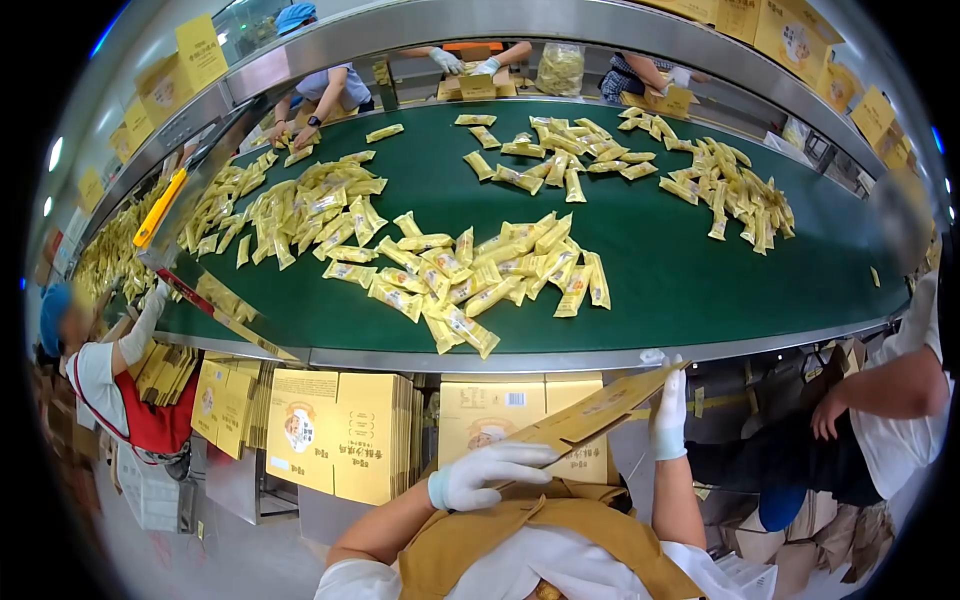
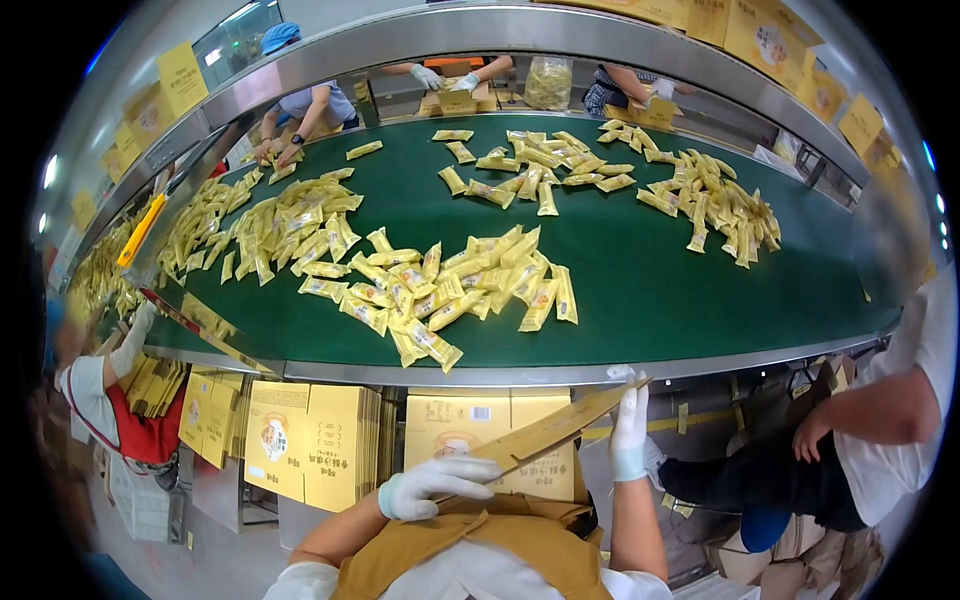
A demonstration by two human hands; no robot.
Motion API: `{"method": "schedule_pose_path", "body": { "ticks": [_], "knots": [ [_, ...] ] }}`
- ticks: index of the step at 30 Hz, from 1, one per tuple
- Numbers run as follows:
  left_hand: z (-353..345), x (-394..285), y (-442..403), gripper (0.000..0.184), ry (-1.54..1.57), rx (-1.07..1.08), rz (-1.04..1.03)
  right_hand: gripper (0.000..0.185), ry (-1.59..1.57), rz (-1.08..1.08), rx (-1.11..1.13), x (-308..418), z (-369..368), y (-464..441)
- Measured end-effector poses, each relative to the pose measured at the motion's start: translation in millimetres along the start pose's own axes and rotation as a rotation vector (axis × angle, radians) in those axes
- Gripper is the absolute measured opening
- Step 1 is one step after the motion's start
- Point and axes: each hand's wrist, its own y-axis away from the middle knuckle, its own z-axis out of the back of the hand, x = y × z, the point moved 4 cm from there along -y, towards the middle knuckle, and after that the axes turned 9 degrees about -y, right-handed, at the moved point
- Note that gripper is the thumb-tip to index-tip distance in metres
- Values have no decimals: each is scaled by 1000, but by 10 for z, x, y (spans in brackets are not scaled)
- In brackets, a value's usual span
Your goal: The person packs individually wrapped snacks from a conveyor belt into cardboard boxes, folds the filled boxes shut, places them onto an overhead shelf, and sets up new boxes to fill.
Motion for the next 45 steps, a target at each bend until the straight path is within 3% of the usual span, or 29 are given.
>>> {"method": "schedule_pose_path", "body": {
  "ticks": [4, 5, 11, 14, 17, 20, 21, 22, 24, 25, 26, 28, 31, 33, 36, 37, 38, 40, 41, 44, 45],
  "knots": [
    [-1, 95, 12, 61, -14, -27, 34, 68, 137, 197, -42, 17, -95, 70],
    [11, 82, 2, 61, -18, -8, 15, 60, 158, 232, -161, 79, -174, 166],
    [-34, 108, -12, 53, -132, 123, -61, 54, 239, 274, -161, 136, -74, 450],
    [2, 27, -1, 48, -305, 114, -124, 53, 3, 44, -154, 187, -58, 472],
    [29, -68, 23, 42, -510, 69, -243, 45, 375, -42, -133, 216, 39, 353],
    [95, -176, 16, 31, -683, 23, -336, 48, 286, -69, 125, 508, -231, 254],
    [146, -260, -12, 26, -746, 6, -373, 41, 139, -31, 152, 467, -302, 228],
    [197, -313, -32, 23, -810, -9, -410, 37, 246, -47, 231, 506, -426, 236],
    [249, -213, -52, 19, -809, 105, -295, 28, 458, -76, 393, 784, -724, 293],
    [270, -170, -64, 20, -805, 161, -238, 12, 915, -67, 535, 959, -891, 330],
    [304, -175, -121, 25, -833, 127, -209, 14, 1154, 116, 708, 1025, -1123, 386],
    [357, -183, -278, 34, -884, 63, -156, 18, 1390, 160, 902, 857, -1385, 463],
    [202, 219, -264, 32, -972, 504, 71, 22, 1533, 166, 1040, 521, -1633, 580],
    [2, 453, -177, 36, -939, 805, 381, 47, 1511, 146, 1221, 441, -1692, 644],
    [-13, 465, -247, 30, -999, 828, 295, 73, 1283, 71, 1419, 722, -1637, 665],
    [49, 418, -263, 28, -1191, 507, 40, 80, 1166, 56, 1468, 801, -1565, 642],
    [138, 270, -263, 48, -1346, 171, -218, 82, 1118, 40, 1407, 820, -1498, 619],
    [278, 12, -305, 61, -1530, -200, -102, 88, 1025, 9, 1286, 817, -1342, 670],
    [341, 37, -318, 61, -1448, -173, 40, 102, 959, -100, 1149, 719, -1252, 669],
    [480, 60, -379, 61, -1169, -33, 374, 124, 881, 136, 750, 658, -1141, 724],
    [513, -50, -448, 61, -1065, 51, 429, 139, 1102, 286, 730, 593, -1104, 766]
  ]
}}
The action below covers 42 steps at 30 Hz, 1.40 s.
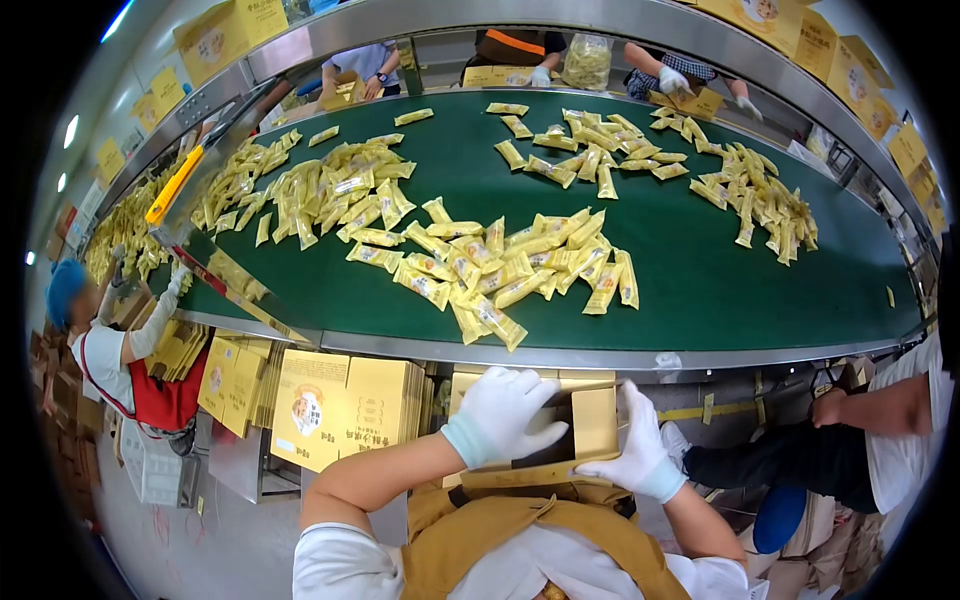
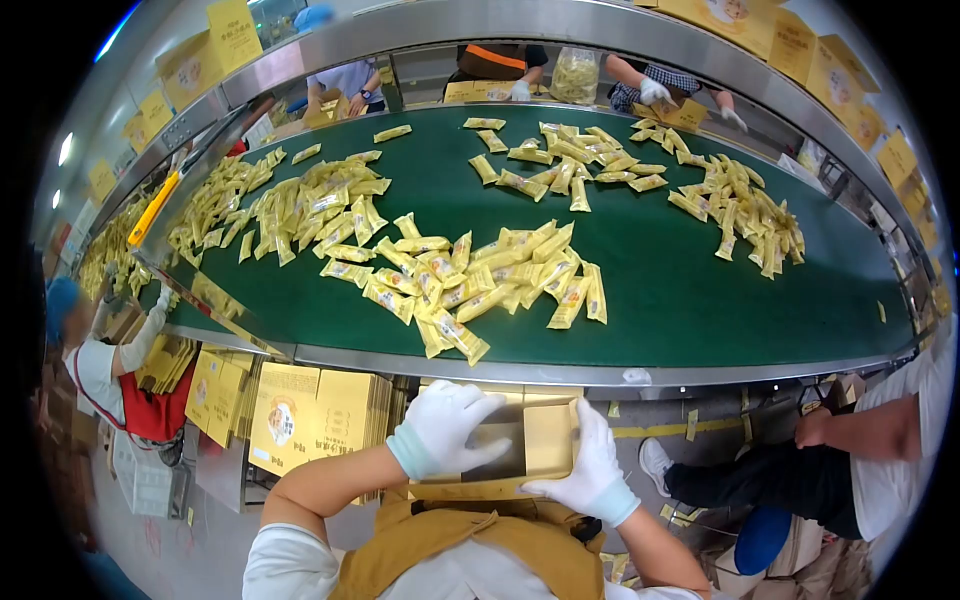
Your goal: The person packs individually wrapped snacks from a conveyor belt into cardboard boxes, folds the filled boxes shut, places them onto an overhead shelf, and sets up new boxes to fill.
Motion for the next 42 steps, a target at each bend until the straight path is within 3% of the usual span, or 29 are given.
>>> {"method": "schedule_pose_path", "body": {
  "ticks": [2, 5, 6, 7, 11, 12, 14, 15, 17, 18, 19, 21, 22, 25, 28, 30, 31, 34, 35, 37, 40, 42],
  "knots": [
    [31, -77, -31, 65, 68, 342, -25, 140, -140, -154, -82, -220, -211, 38],
    [-125, -201, 126, 82, 11, 75, -163, 134, -554, -336, -138, -454, -534, 55],
    [-210, -274, 168, 100, -43, 323, -132, 133, -741, -374, -134, -465, -620, 45],
    [-245, -288, 177, 102, -84, 344, -136, 132, -927, -411, -129, -455, -685, 37],
    [-273, -270, 211, 105, -150, 399, -151, 111, -876, -256, -49, -720, -760, 3],
    [-239, -246, 177, 104, -145, 399, -150, 93, -1003, -194, 13, -766, -670, -26],
    [-84, -93, 150, 105, -33, 288, -69, 68, -1478, -386, -131, -1000, -568, -84],
    [0, -10, 148, 105, 21, 237, -33, 65, -1543, -440, -282, -1049, -413, -14],
    [207, 167, 143, 109, 239, -42, 62, 60, -1092, -484, -513, -1507, -450, 130],
    [180, 258, 137, 110, 381, -122, 110, 54, -874, -400, -535, -1661, -458, 178],
    [113, 361, 138, 111, 520, -205, 157, 53, -866, -340, -474, -1666, -550, 189],
    [-243, 337, 111, 104, 1130, -228, 194, 51, -842, -220, -348, -1653, -686, 219],
    [-438, 305, 137, 101, 1437, -232, 207, 42, -1613, -412, -550, -1573, -805, 267],
    [-1064, 123, 414, 83, 2027, 159, 343, 37, -1123, -358, -272, -897, -256, 183],
    [-1739, 4, 739, 68, 2125, 163, 459, 37, -523, -297, -175, -735, -79, 221],
    [-1807, 47, 775, 61, 2088, 102, 573, 42, -372, -249, -170, -360, -29, 119],
    [-1826, 99, 767, 61, 2066, 72, 626, 46, -258, -358, -155, -202, -38, 37],
    [-2010, 476, 798, 61, 1259, 406, 972, 60, -25, -381, -73, 220, -220, -222],
    [-2828, 824, 911, 56, 610, 250, 742, 65, 96, -424, -2, 338, -323, -286],
    [-2533, 839, 949, 46, 406, 344, 662, 74, 196, -384, 76, 347, -608, -392],
    [-1728, 766, 774, 39, 246, 398, 627, 70, 201, -331, 40, 504, -739, -460],
    [-1993, 940, 797, 41, 326, 232, 515, 69, 150, -342, 47, 448, -740, -462]
  ]
}}
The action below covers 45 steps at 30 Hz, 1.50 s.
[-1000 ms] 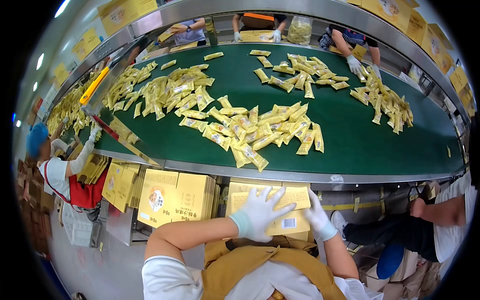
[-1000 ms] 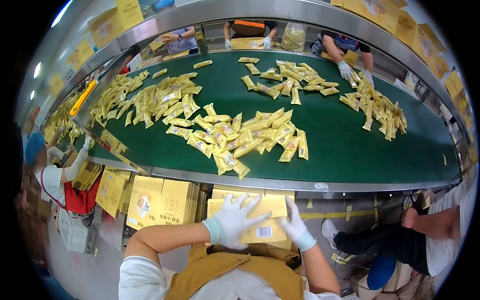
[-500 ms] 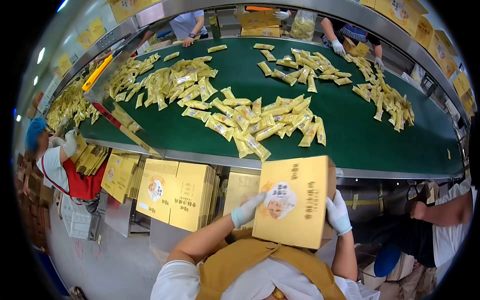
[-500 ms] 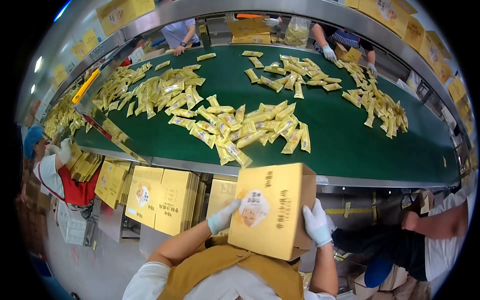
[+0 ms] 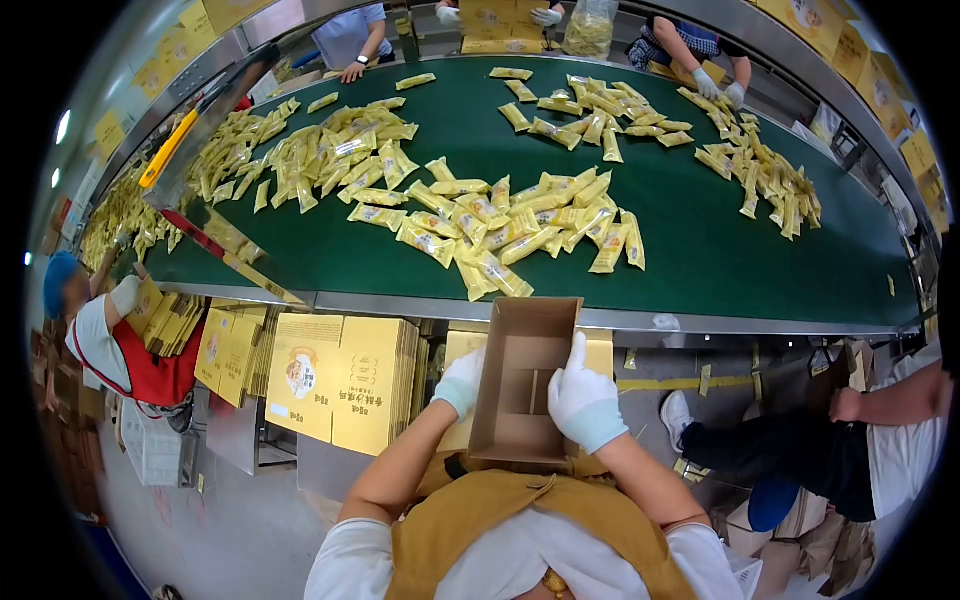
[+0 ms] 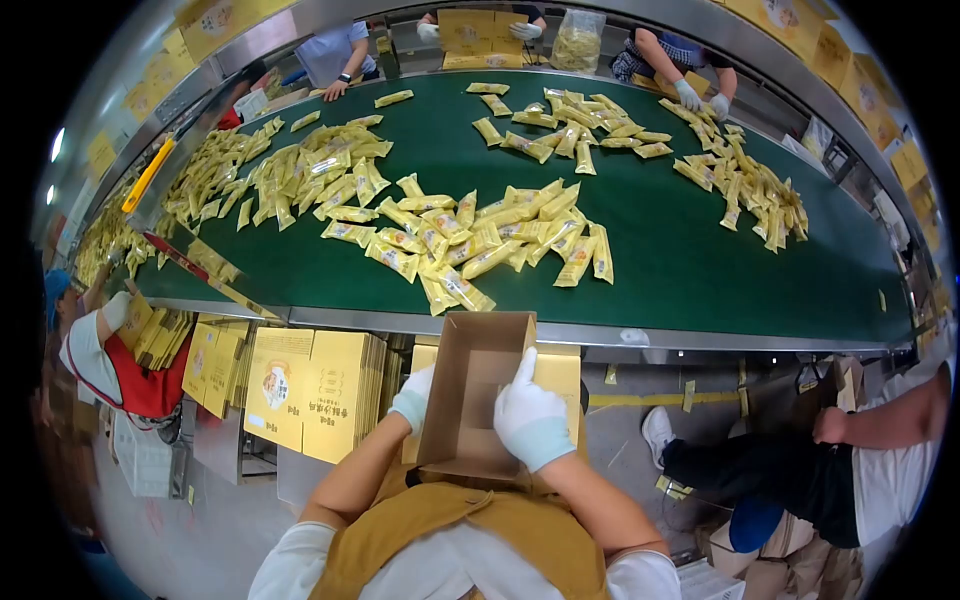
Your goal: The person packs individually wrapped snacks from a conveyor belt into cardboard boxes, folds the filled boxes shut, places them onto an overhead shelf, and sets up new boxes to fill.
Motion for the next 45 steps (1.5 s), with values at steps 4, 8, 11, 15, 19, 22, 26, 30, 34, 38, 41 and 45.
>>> {"method": "schedule_pose_path", "body": {
  "ticks": [4, 8, 11, 15, 19, 22, 26, 30, 34, 38, 41, 45],
  "knots": [
    [-185, 90, 10, 62, 481, 44, 57, 64, -135, 67, -89, -295, 1, 52],
    [181, -427, 362, 75, 915, 116, 58, 59, -296, 88, -107, -399, 84, 160],
    [381, -363, 454, 71, 1079, 146, -7, 58, -413, 145, -140, -280, -84, 227],
    [401, -202, 636, 69, 993, 67, -73, 61, -194, 105, -79, -129, -183, 119],
    [513, -309, 616, 73, 947, 91, -78, 64, -55, 98, -47, -87, -211, 43],
    [575, -394, 544, 70, 1092, 99, -59, 62, -15, 63, -25, -94, -139, 26],
    [621, -312, 598, 50, 859, 115, 65, 58, -82, 75, -74, -270, -220, 107],
    [855, -270, 735, 34, 699, 101, 222, 51, -217, 52, -86, -342, -242, 134],
    [902, -246, 819, 34, 741, 44, 252, 43, -533, 26, -91, -558, -237, 112],
    [728, -83, 821, 29, 985, -195, 276, 38, -1029, -27, -120, -1031, -616, 84],
    [450, 51, 743, 39, 854, -404, 285, 43, -1002, -91, -94, -1151, -794, 66],
    [-231, 10, 447, 54, 532, -474, 301, 53, -617, -32, -208, -1210, -1276, -89]
  ]
}}
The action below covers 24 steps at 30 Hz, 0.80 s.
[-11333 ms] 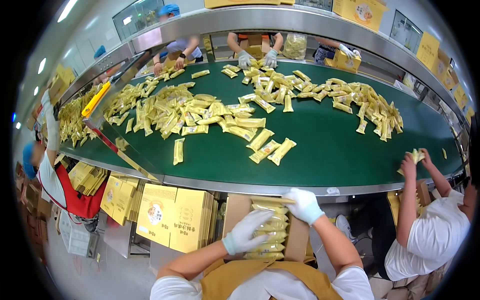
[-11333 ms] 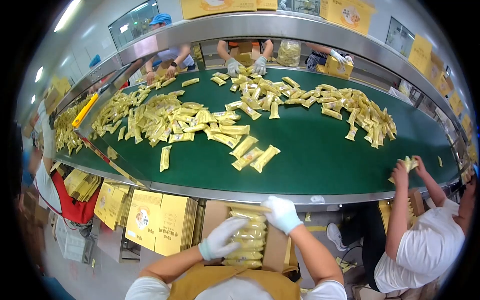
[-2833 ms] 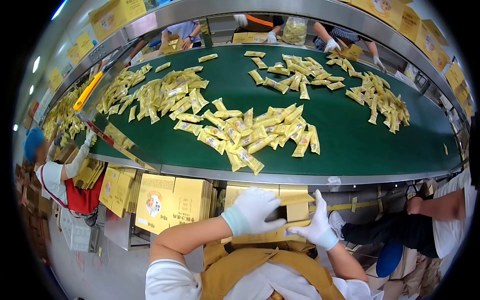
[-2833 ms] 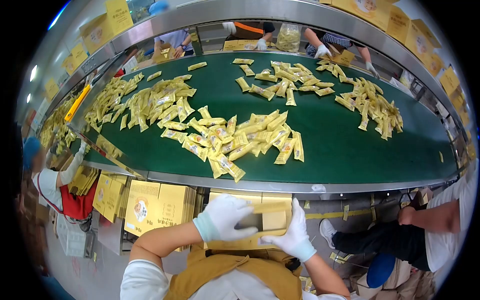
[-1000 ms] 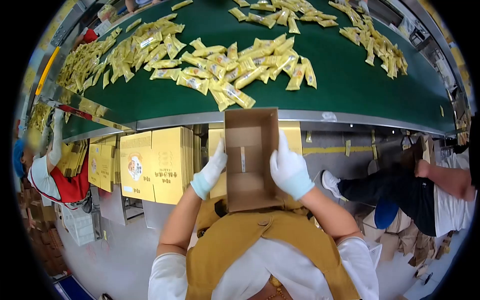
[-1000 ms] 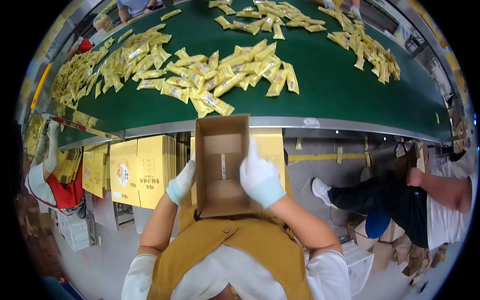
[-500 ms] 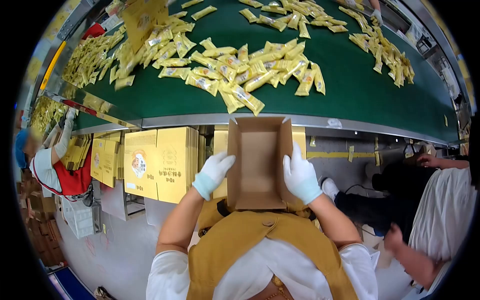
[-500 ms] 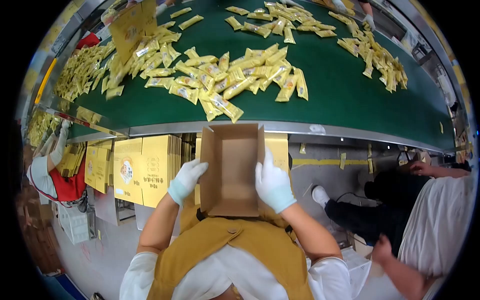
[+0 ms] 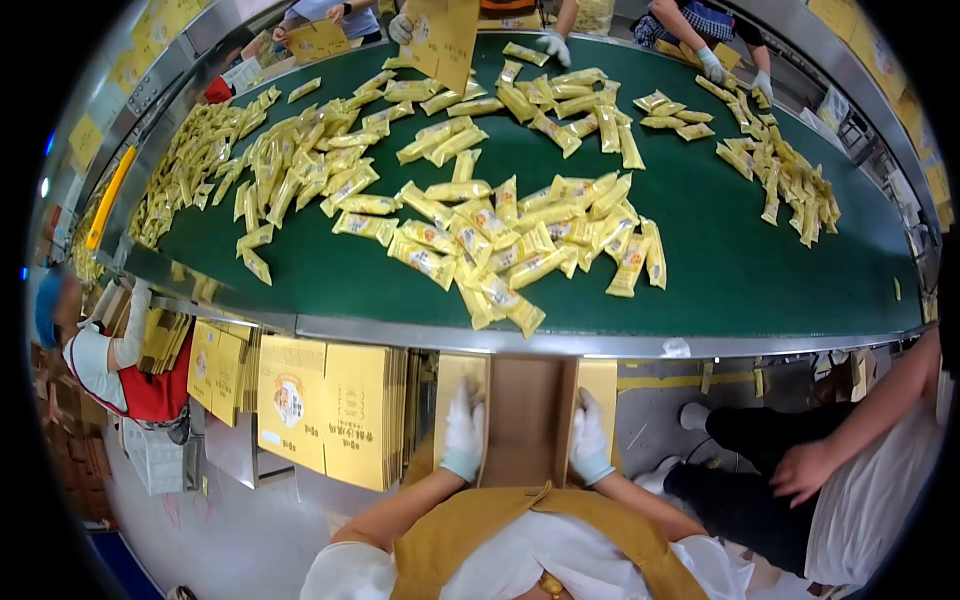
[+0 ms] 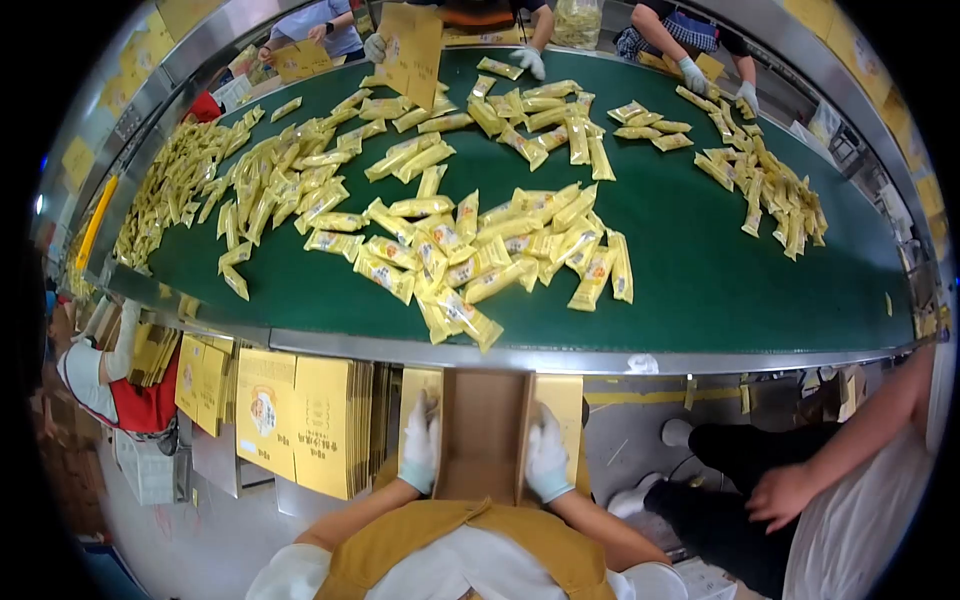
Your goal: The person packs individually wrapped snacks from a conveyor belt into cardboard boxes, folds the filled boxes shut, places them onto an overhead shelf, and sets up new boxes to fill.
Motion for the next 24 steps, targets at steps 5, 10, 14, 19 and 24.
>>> {"method": "schedule_pose_path", "body": {
  "ticks": [5, 10, 14, 19, 24],
  "knots": [
    [552, -711, -830, 53, -368, -302, -546, 52, 453, 356, -188, 599, 263, -811],
    [363, -1266, -1676, 79, -484, 14, -488, 61, 633, 438, -238, 1143, 370, -1994],
    [34, -1447, -1967, 88, -825, 153, -418, 72, 541, 104, -82, 1062, 225, -2778],
    [41, -1237, -2585, 78, -811, 59, -490, 72, 742, 82, -31, 1067, -43, -3115],
    [254, -1052, -2724, 77, -744, 182, -724, 65, 788, 365, 23, 936, -4, -2875]
  ]
}}
